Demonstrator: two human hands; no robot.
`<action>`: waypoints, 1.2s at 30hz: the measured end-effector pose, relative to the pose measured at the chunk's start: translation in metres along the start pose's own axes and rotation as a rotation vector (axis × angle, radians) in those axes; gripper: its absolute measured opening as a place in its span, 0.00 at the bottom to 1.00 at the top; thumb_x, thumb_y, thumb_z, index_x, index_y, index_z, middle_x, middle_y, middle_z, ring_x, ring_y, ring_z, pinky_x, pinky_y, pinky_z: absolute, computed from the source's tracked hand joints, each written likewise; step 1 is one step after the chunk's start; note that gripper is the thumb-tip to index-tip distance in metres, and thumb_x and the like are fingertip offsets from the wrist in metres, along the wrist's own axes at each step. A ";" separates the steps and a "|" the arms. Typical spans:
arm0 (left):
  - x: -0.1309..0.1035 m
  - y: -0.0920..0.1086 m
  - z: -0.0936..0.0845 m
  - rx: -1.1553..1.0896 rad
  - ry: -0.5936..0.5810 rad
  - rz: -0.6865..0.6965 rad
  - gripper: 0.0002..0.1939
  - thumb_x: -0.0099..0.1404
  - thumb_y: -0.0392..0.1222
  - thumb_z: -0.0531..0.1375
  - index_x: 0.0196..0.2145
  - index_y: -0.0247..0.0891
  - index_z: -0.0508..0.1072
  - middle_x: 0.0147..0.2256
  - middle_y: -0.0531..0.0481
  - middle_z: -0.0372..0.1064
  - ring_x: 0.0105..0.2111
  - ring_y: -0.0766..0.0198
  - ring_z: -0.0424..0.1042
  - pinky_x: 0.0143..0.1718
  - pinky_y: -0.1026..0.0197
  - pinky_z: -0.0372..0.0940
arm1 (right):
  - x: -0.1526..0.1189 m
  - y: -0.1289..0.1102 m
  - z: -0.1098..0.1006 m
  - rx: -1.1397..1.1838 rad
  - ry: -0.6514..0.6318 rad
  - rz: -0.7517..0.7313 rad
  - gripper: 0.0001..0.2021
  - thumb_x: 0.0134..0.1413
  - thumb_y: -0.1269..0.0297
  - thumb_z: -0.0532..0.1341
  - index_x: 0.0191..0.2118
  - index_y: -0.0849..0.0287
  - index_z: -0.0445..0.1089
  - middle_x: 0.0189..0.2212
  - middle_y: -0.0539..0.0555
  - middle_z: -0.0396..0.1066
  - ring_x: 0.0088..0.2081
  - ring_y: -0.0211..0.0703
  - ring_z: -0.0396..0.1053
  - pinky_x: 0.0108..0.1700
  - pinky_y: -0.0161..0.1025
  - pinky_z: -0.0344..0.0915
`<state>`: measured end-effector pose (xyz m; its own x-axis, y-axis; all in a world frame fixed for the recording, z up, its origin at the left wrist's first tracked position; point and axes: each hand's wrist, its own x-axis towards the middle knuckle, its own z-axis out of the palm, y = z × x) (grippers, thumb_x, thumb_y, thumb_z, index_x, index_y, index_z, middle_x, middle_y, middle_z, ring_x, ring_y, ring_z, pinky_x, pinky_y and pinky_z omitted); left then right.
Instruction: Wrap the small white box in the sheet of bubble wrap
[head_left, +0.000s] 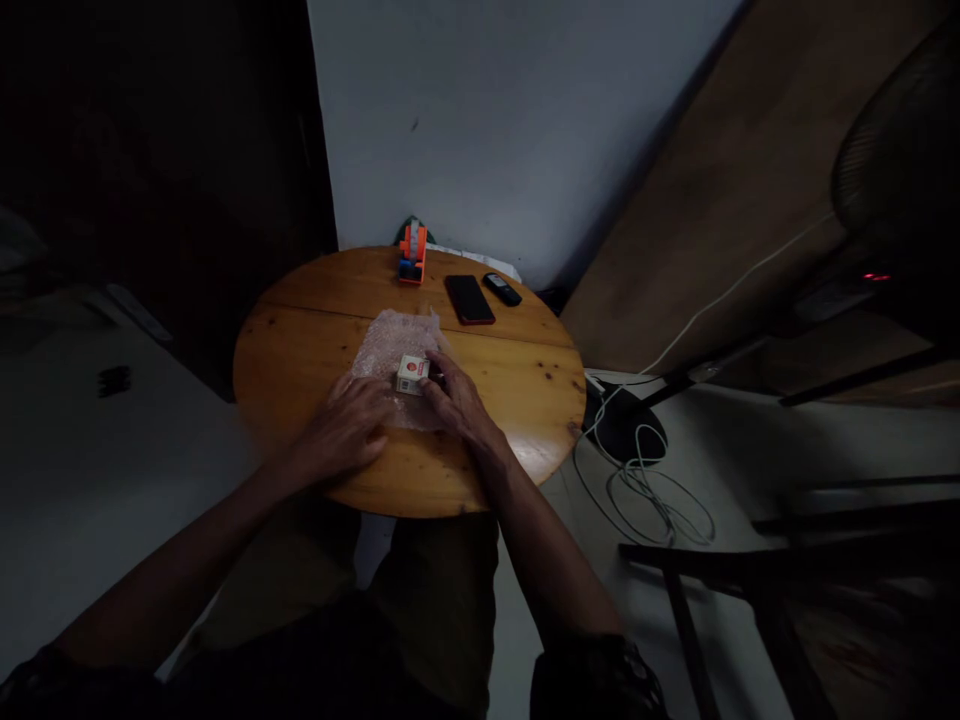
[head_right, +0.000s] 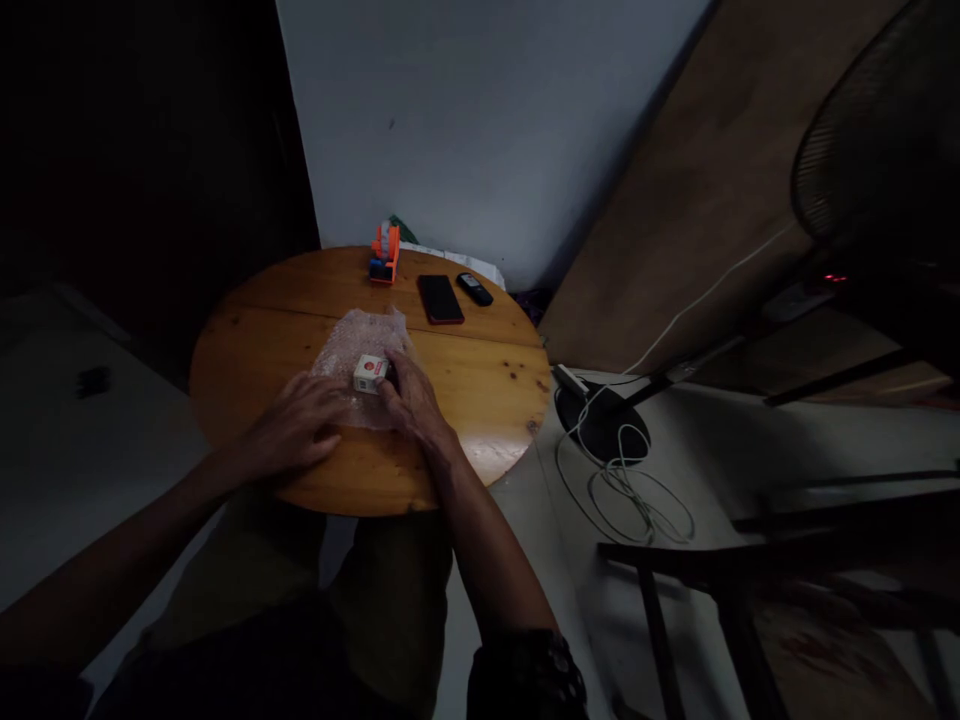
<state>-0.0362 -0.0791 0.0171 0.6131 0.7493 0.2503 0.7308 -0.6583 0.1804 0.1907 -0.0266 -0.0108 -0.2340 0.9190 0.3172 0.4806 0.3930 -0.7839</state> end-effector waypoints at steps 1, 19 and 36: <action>0.002 0.002 0.002 0.011 0.016 0.004 0.14 0.62 0.35 0.58 0.45 0.39 0.75 0.58 0.39 0.68 0.61 0.46 0.63 0.65 0.37 0.52 | 0.000 -0.001 -0.001 0.005 0.008 -0.002 0.25 0.62 0.59 0.58 0.63 0.57 0.65 0.60 0.60 0.69 0.60 0.54 0.68 0.63 0.54 0.63; 0.077 -0.029 0.002 -0.381 0.146 -0.290 0.07 0.59 0.43 0.58 0.31 0.40 0.74 0.39 0.47 0.77 0.40 0.55 0.74 0.44 0.54 0.68 | 0.005 -0.016 -0.029 0.661 0.058 0.304 0.27 0.45 0.44 0.70 0.49 0.54 0.74 0.48 0.55 0.77 0.53 0.51 0.71 0.58 0.50 0.65; 0.079 -0.023 0.017 -0.682 0.279 -0.400 0.07 0.55 0.43 0.59 0.27 0.37 0.73 0.35 0.48 0.77 0.33 0.61 0.73 0.35 0.61 0.66 | 0.004 -0.016 -0.015 0.580 0.066 0.328 0.14 0.44 0.52 0.67 0.30 0.57 0.67 0.25 0.46 0.67 0.25 0.35 0.60 0.27 0.32 0.57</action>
<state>0.0002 -0.0034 0.0166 0.1840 0.9492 0.2554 0.4808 -0.3136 0.8188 0.1944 -0.0284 0.0108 -0.0920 0.9953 0.0307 -0.0183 0.0292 -0.9994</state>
